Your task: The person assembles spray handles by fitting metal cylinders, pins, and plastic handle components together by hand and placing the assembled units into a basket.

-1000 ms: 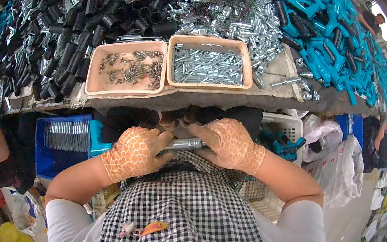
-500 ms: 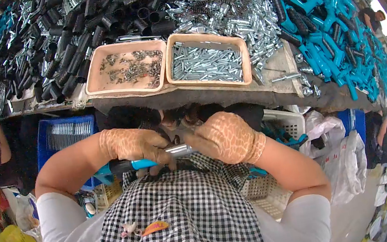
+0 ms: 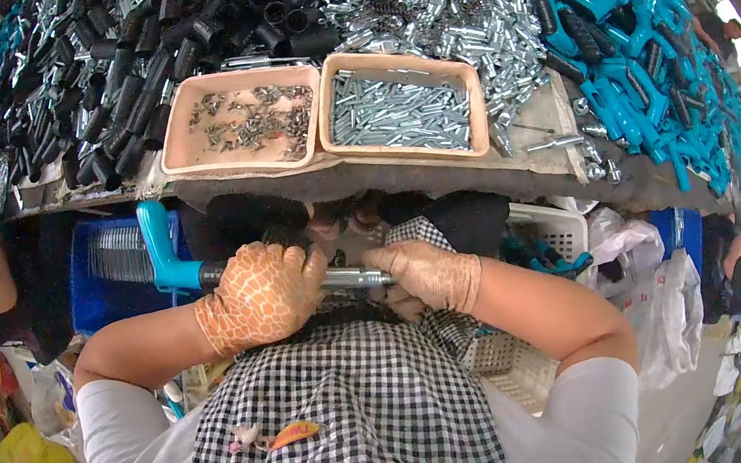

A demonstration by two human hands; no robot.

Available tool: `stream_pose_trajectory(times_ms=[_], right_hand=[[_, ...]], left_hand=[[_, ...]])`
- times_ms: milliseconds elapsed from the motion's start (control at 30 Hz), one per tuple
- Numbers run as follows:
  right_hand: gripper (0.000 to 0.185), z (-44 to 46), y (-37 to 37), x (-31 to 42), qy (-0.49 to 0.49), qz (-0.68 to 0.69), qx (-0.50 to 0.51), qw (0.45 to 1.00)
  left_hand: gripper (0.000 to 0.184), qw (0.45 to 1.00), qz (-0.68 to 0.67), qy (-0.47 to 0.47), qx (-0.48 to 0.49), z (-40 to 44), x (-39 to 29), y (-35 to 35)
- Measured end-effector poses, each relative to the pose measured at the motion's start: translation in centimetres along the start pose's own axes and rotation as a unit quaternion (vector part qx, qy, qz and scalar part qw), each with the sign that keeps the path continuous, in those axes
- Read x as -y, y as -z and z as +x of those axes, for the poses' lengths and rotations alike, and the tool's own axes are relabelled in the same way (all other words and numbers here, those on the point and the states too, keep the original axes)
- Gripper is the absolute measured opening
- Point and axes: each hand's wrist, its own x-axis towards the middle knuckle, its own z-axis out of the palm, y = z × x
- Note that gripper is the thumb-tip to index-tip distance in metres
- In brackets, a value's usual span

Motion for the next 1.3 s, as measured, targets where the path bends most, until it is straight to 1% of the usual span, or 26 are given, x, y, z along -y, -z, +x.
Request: stream_pose_trajectory(times_ms=[33, 100, 133, 233, 267, 300, 333, 367, 400, 433, 500, 533, 567, 600, 633, 667, 700, 733, 833, 900, 967, 1000, 1033, 1100, 1133, 1300], right_hand=[[0.039, 0.3, 0.0, -0.1, -0.011, 0.007, 0.022, 1.000], [0.039, 1.1, 0.4, -0.3, -0.031, 0.022, 0.066, 0.997], [0.040, 0.9, 0.5, 0.0, -0.013, 0.000, 0.066, 0.998], [0.042, 0.5, 0.2, 1.2, 0.214, 0.042, -0.011, 0.976], [0.037, 0.7, 1.0, 0.8, 0.312, -0.063, -0.037, 0.947], [0.043, 0.6, 1.4, 1.0, 0.401, -0.161, -0.084, 0.898], [0.051, -0.2, 1.3, 1.3, 0.481, -0.290, -0.135, 0.816], [0.061, -1.2, 0.7, 2.0, 0.543, -0.410, -0.180, 0.710], [0.079, -1.5, 0.5, 2.7, 0.609, -0.446, -0.164, 0.635], [0.078, -2.1, 0.1, 3.0, 0.571, -0.441, -0.152, 0.676], [0.077, -3.3, -0.7, 2.8, 0.489, -0.431, -0.125, 0.748], [0.078, -4.2, -0.1, 2.9, 0.357, -0.407, -0.099, 0.835], [0.075, -3.7, 0.8, 2.7, 0.294, -0.338, -0.104, 0.888], [0.072, -2.6, 1.9, 2.0, 0.226, -0.267, -0.109, 0.931], [0.070, -1.1, 2.5, 1.3, 0.155, -0.194, -0.113, 0.962], [0.056, 0.3, 2.0, 0.2, 0.144, 0.068, -0.095, 0.983], [0.046, 1.9, 1.7, -0.7, 0.128, 0.153, -0.134, 0.971], [0.042, 4.5, 2.3, -2.3, 0.112, 0.205, -0.159, 0.959], [0.022, 12.4, 4.8, -7.0, 0.077, 0.367, -0.198, 0.906], [0.027, 13.9, 5.8, -8.0, 0.039, 0.316, -0.209, 0.925], [0.021, 14.9, 5.6, -8.8, 0.033, 0.308, -0.218, 0.926], [0.018, 15.1, 5.4, -9.0, 0.031, 0.306, -0.224, 0.925], [0.019, 15.2, 5.5, -9.1, 0.032, 0.283, -0.225, 0.932], [0.020, 15.2, 5.6, -8.7, 0.035, 0.235, -0.226, 0.945], [0.020, 15.3, 5.5, -8.6, 0.031, 0.255, -0.230, 0.939], [0.021, 15.9, 5.1, -7.8, 0.003, 0.326, -0.235, 0.916]], left_hand=[[0.030, 1.000, 0.024, 0.000, -0.006, -0.2, 0.0, -0.4], [0.031, 1.000, 0.002, 0.012, 0.007, -0.2, 0.4, 0.0], [0.031, 1.000, -0.011, 0.018, 0.013, -0.2, 0.6, 0.4], [0.028, 0.985, -0.119, 0.108, -0.061, -0.1, 2.8, 4.1], [0.024, 0.954, -0.168, 0.167, -0.185, -0.3, 2.7, 5.6], [0.021, 0.901, -0.213, 0.223, -0.305, -0.6, 2.6, 6.4], [0.024, 0.799, -0.349, 0.342, -0.350, -1.6, 2.9, 5.5], [0.031, 0.553, -0.619, 0.296, -0.472, -1.5, 2.7, 4.6], [0.032, 0.433, -0.717, 0.234, -0.493, -1.2, 2.0, 4.6], [0.034, 0.300, -0.793, 0.166, -0.503, -0.9, 1.2, 4.5], [0.037, 0.172, -0.879, 0.200, -0.397, -0.5, 0.5, 0.4], [0.039, 0.058, -0.914, 0.248, -0.315, -0.1, 0.5, -2.2], [0.036, -0.040, -0.927, 0.289, -0.235, 0.5, 0.9, -6.1], [0.032, -0.052, -0.937, 0.295, -0.178, 1.7, 1.2, -8.4], [0.045, 0.004, -0.936, 0.314, -0.159, 3.0, 1.0, -11.2], [0.043, 0.049, -0.940, 0.303, -0.151, 4.6, 0.9, -15.1], [0.040, 0.054, -0.932, 0.344, -0.100, 6.4, 0.9, -15.9], [0.037, 0.058, -0.933, 0.355, -0.005, 7.9, 1.4, -22.4], [0.034, 0.102, -0.905, 0.398, 0.107, 12.3, 0.1, -23.9], [0.033, 0.342, -0.873, 0.335, 0.093, 11.6, 0.3, -24.4], [0.031, 0.628, -0.735, 0.244, 0.083, 10.4, 1.3, -24.5], [0.031, 0.719, -0.661, 0.199, 0.085, 10.3, 1.7, -24.6], [0.031, 0.770, -0.610, 0.164, 0.096, 10.2, 2.0, -24.7], [0.031, 0.823, -0.540, 0.120, 0.129, 10.3, 2.6, -25.1], [0.031, 0.841, -0.512, 0.103, 0.142, 10.4, 2.8, -25.1], [0.035, 0.876, -0.447, 0.071, 0.168, 10.3, 3.8, -25.2]])
